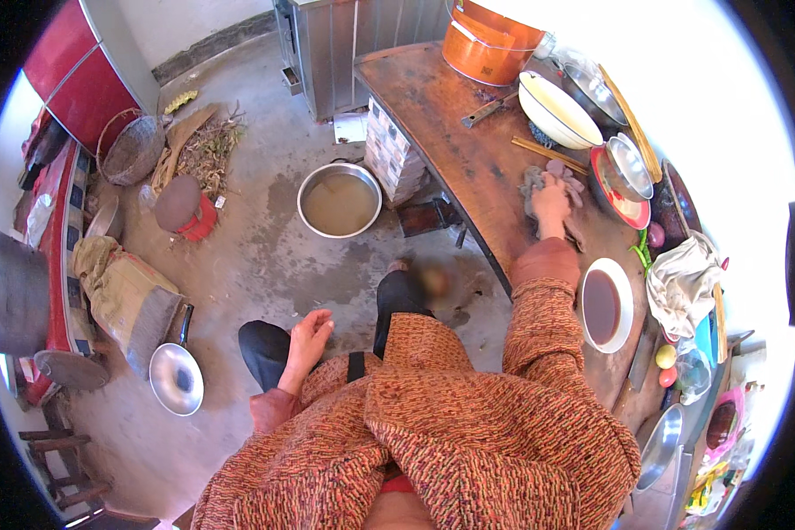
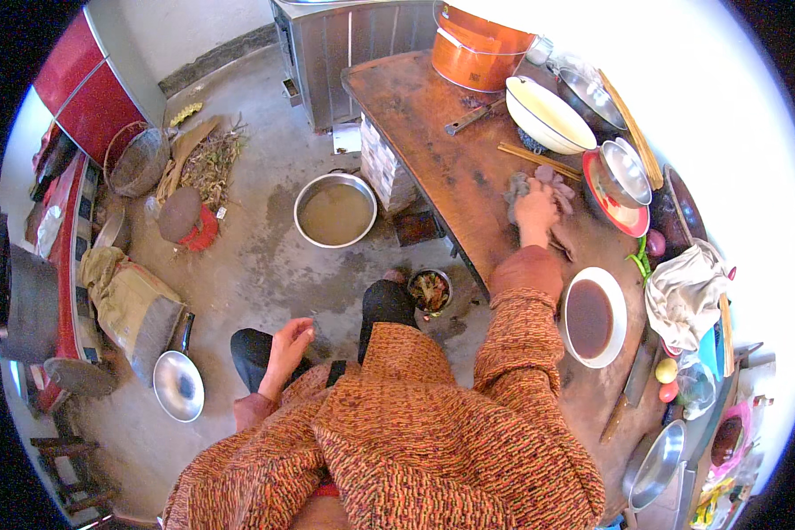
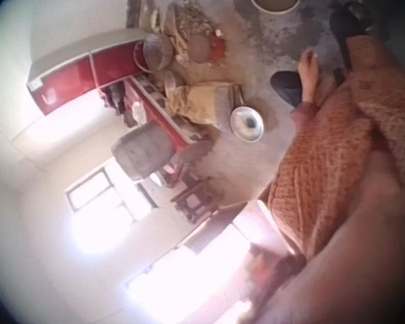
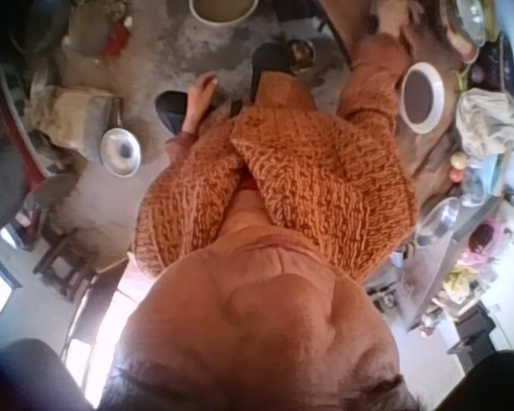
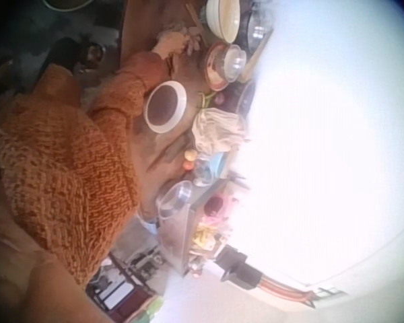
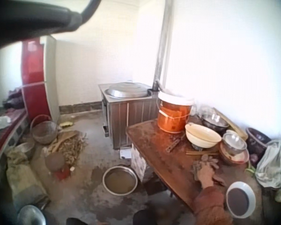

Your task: The person scrubs a yellow bowl with a cloth, rinses it, and wipes it dry. They then place the bowl on a wooden table and wipe the table surface. Finally, they pick up a metal bowl containing food scraps and walk toward a doorway.

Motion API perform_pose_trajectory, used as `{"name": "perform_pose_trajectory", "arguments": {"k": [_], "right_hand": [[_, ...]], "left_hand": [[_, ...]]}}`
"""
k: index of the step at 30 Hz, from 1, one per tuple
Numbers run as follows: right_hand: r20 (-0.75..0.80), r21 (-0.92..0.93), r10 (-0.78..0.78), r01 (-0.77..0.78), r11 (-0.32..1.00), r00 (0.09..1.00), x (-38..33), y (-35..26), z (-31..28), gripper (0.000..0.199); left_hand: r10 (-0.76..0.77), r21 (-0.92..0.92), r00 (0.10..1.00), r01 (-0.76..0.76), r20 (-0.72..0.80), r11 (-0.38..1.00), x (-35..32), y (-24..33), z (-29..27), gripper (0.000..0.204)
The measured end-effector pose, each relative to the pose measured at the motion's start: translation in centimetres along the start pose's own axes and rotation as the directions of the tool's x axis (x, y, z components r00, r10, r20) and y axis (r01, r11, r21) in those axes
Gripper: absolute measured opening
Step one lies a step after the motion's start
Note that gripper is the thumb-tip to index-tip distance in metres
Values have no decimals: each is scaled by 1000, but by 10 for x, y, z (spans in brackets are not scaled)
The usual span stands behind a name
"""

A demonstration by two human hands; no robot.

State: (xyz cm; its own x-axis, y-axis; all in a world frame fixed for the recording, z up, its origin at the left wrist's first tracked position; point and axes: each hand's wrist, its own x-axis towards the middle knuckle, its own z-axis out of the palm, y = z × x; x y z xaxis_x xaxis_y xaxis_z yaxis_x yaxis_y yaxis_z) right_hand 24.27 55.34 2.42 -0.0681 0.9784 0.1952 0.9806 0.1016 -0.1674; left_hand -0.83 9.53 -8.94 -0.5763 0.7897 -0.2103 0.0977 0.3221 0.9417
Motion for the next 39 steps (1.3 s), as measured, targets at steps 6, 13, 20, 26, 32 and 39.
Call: {"name": "perform_pose_trajectory", "arguments": {"k": [6,13,20,26,32,39], "right_hand": [[-117,75,-416,425,902,902,-33,-71,19,38],[-313,220,-600,671,708,736,-62,-99,16,28],[-243,506,-141,249,826,960,-53,-61,-32,15],[-292,481,-144,275,832,946,-77,-65,-58,14],[2,83,-369,367,926,930,-100,-71,-30,53],[-119,163,-451,466,870,884,-101,-69,-24,38]], "left_hand": [[19,62,1000,-20,15,998,-2,13,-1,26],[31,-33,998,-33,-60,999,-13,13,-15,25],[44,31,996,-41,-83,999,-19,7,-22,27],[56,35,996,-54,-72,998,-17,12,-16,25],[67,14,995,-66,-70,998,-17,11,-20,26],[30,49,997,-27,-73,998,-19,14,-21,26]]}}
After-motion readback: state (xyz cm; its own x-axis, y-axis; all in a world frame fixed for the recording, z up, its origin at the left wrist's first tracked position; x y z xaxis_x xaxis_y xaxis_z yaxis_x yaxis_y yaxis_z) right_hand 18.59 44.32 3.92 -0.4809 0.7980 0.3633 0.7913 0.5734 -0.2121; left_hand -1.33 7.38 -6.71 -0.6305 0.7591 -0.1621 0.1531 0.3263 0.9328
